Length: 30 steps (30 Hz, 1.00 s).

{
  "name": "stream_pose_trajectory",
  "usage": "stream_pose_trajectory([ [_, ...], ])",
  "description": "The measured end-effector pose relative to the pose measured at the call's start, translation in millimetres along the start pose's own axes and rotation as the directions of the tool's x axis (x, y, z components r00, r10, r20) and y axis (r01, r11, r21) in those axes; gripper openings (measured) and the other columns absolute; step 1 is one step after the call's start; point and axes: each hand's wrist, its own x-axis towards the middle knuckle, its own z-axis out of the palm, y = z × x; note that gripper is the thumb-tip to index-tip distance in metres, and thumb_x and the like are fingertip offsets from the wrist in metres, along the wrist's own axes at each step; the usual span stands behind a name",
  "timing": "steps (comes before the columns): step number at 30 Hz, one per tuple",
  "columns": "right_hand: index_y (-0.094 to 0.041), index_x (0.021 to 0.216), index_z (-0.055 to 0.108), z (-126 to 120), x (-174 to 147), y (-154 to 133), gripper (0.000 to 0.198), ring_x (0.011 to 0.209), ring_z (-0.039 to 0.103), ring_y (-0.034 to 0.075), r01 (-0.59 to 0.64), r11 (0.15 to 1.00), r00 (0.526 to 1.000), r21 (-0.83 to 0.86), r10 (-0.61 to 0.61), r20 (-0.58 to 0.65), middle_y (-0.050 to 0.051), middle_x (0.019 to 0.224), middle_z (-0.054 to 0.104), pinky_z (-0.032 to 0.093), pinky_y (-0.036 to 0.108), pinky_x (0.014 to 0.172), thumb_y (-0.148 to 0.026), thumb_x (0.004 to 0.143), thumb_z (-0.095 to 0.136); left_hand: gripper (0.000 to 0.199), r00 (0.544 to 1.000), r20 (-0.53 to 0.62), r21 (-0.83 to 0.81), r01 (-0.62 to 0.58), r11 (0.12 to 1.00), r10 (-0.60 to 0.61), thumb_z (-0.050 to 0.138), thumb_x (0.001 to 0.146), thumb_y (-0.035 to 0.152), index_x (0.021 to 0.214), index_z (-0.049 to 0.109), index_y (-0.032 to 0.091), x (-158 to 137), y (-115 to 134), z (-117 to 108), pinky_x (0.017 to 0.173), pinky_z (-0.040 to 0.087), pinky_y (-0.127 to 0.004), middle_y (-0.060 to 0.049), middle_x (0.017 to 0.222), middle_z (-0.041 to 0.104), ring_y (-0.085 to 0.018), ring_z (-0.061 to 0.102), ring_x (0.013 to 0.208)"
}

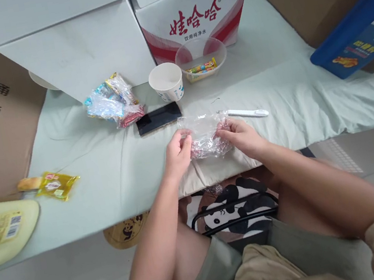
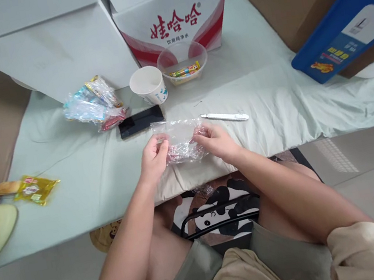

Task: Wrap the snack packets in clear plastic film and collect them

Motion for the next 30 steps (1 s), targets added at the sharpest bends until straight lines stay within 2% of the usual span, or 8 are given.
stream_pose_trajectory([
  [8,-0.024,0.087,0.053,-9.0,-6.5,-4.6,0.016,0.057,0.053,0.016,0.172,0.9,0.979,-0.4,-0.203,-0.036,-0.002,0.063,0.057,0.041,0.032,0.057,-0.037,0.088,0.062,0.043,0.962,0.238,-0.21,0.184,0.96,-0.132,0.075,0.076,0.029,0.118,0.066,0.023,-2.2,8.2,-4.2,0.051,0.046,-0.023,0.005,0.059,0.059,-0.012,0.057,0.052],
  [13,-0.025,0.098,0.059,-17.8,-11.0,-10.3,0.025,0.06,0.058,0.016,0.218,0.973,0.959,0.071,-0.227,0.172,-0.001,0.073,0.061,0.047,0.032,0.058,-0.047,0.087,0.062,0.014,0.969,0.221,-0.378,0.191,0.906,-0.112,0.07,0.073,0.029,0.083,0.071,0.019,-2.7,14.3,-11.1,0.052,0.047,-0.024,0.0,0.065,0.066,-0.013,0.061,0.057],
  [16,-0.022,0.082,0.062,-21.7,-9.9,-10.7,0.031,0.067,0.059,0.018,0.178,0.982,0.939,0.066,-0.19,0.286,0.004,0.077,0.064,0.048,0.034,0.062,-0.052,0.087,0.054,0.025,0.959,0.272,-0.315,0.171,0.934,-0.084,0.062,0.078,0.038,0.067,0.067,0.016,0.6,15.4,-15.3,0.051,0.044,-0.026,-0.004,0.068,0.066,-0.012,0.057,0.055],
  [19,-0.023,0.094,0.059,-19.3,-4.8,-5.6,0.03,0.06,0.051,0.016,0.138,0.964,0.988,-0.227,-0.119,0.097,-0.001,0.069,0.058,0.041,0.031,0.057,-0.046,0.078,0.069,0.015,0.959,0.275,-0.08,0.092,0.993,-0.067,0.07,0.074,0.03,0.082,0.067,0.017,5.6,10.2,-13.9,0.053,0.041,-0.024,0.0,0.072,0.064,-0.011,0.055,0.057],
  [22,-0.026,0.115,0.05,-11.1,0.4,0.2,0.056,0.058,0.049,0.015,0.067,0.966,0.982,-0.249,-0.108,-0.157,-0.008,0.066,0.053,0.04,0.03,0.059,-0.035,0.067,0.078,0.041,0.984,0.177,0.031,-0.016,0.999,0.01,0.071,0.071,0.015,0.11,0.061,0.024,10.3,2.2,-8.5,0.061,0.046,-0.023,0.002,0.087,0.068,-0.011,0.062,0.069],
  [26,-0.023,0.088,0.056,2.4,-1.5,-0.3,0.023,0.069,0.052,0.015,0.154,0.954,0.92,-0.256,-0.233,-0.316,-0.002,0.075,0.057,0.043,0.033,0.069,-0.035,0.074,0.069,0.023,0.965,-0.098,0.161,-0.226,0.961,0.244,0.069,0.078,0.017,0.098,0.059,0.023,10.2,-3.0,-5.3,0.082,0.053,-0.028,-0.003,0.1,0.069,-0.015,0.067,0.094],
  [28,-0.023,0.079,0.055,10.6,-6.4,-3.5,0.016,0.074,0.054,0.016,0.225,0.905,0.872,-0.36,-0.352,-0.339,0.0,0.079,0.06,0.045,0.035,0.074,-0.034,0.077,0.067,0.015,0.964,-0.069,0.182,-0.241,0.953,0.257,0.07,0.082,0.026,0.092,0.059,0.021,6.1,-3.8,-4.9,0.083,0.054,-0.029,-0.003,0.094,0.069,-0.017,0.068,0.093],
  [30,-0.023,0.079,0.055,19.6,-11.3,-8.0,0.02,0.08,0.058,0.018,0.326,0.87,0.876,-0.37,-0.425,-0.229,0.002,0.084,0.064,0.048,0.037,0.08,-0.037,0.08,0.068,0.028,0.974,0.056,0.081,-0.223,0.971,0.219,0.074,0.084,0.036,0.103,0.061,0.022,0.5,-3.9,-3.4,0.086,0.056,-0.031,-0.005,0.102,0.071,-0.019,0.07,0.099],
])
